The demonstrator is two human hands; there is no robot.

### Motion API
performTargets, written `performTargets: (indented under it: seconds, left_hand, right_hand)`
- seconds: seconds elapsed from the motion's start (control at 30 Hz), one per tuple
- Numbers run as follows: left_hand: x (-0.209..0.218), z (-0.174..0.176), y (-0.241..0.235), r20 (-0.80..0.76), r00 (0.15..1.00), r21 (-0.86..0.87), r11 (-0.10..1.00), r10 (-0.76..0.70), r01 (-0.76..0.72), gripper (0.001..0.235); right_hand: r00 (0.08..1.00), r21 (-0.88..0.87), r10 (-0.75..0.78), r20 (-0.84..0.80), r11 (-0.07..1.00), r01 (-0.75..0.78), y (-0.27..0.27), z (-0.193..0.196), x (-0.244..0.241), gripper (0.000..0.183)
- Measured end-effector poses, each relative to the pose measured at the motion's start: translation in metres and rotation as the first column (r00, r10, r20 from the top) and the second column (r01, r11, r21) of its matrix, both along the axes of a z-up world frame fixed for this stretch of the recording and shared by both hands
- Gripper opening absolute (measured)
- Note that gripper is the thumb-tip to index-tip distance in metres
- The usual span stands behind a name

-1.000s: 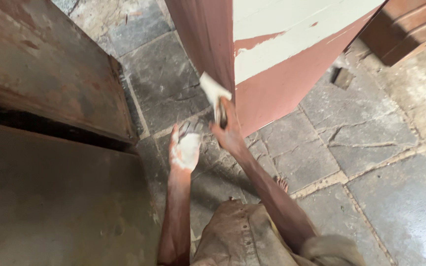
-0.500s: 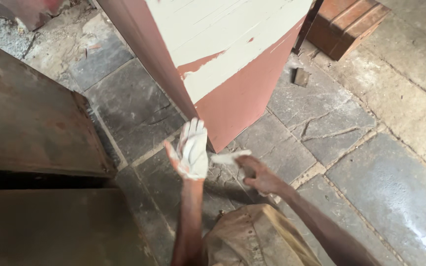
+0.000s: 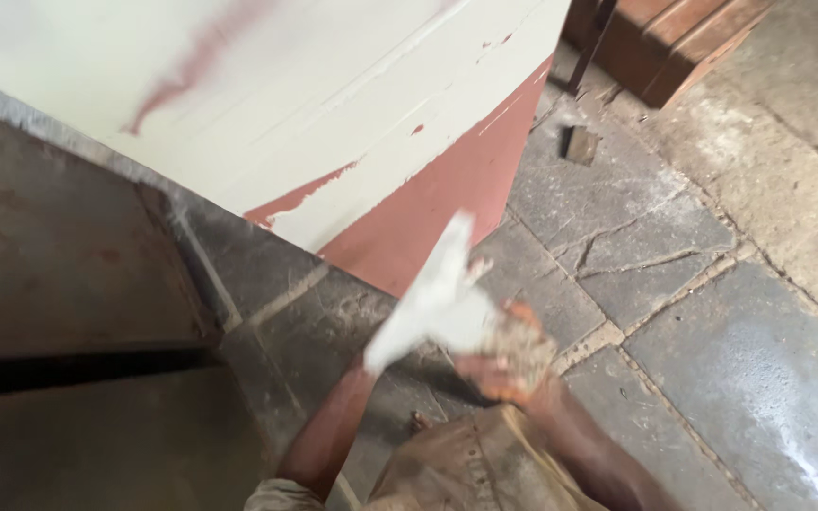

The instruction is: The person applies a white plaster-like substance to a reddish-brown vertical surface using a trowel. They repeatedly scoop material from their left hand and spread it across the surface in smooth strokes.

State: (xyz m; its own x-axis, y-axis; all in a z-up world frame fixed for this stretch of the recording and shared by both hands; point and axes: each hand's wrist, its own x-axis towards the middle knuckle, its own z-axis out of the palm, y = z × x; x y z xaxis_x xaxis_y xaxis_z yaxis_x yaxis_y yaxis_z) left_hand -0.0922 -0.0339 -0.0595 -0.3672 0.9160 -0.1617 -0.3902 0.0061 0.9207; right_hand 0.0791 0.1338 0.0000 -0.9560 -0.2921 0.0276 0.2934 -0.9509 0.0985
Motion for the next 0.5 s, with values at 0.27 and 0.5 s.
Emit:
performTargets:
  seconds: [0.27,0.5]
  left_hand:
    - [0.036,-0.033,-0.065,0.161,0.827,-0.047,0.842,0.538,-0.538,0.085]
    - [0.107,-0.076,-0.129,0.28,0.609,-0.29,0.67,0.742,-0.684,0.086]
  right_hand:
    - [0.836,0.554,-0.513,-0.194,0.646,0.525,0.19,0.037,-0.16,0.049]
    - [0.758,0.879,-0.637,-0.14,0.273,0.391,0.205,0.099,-0.23,0.071]
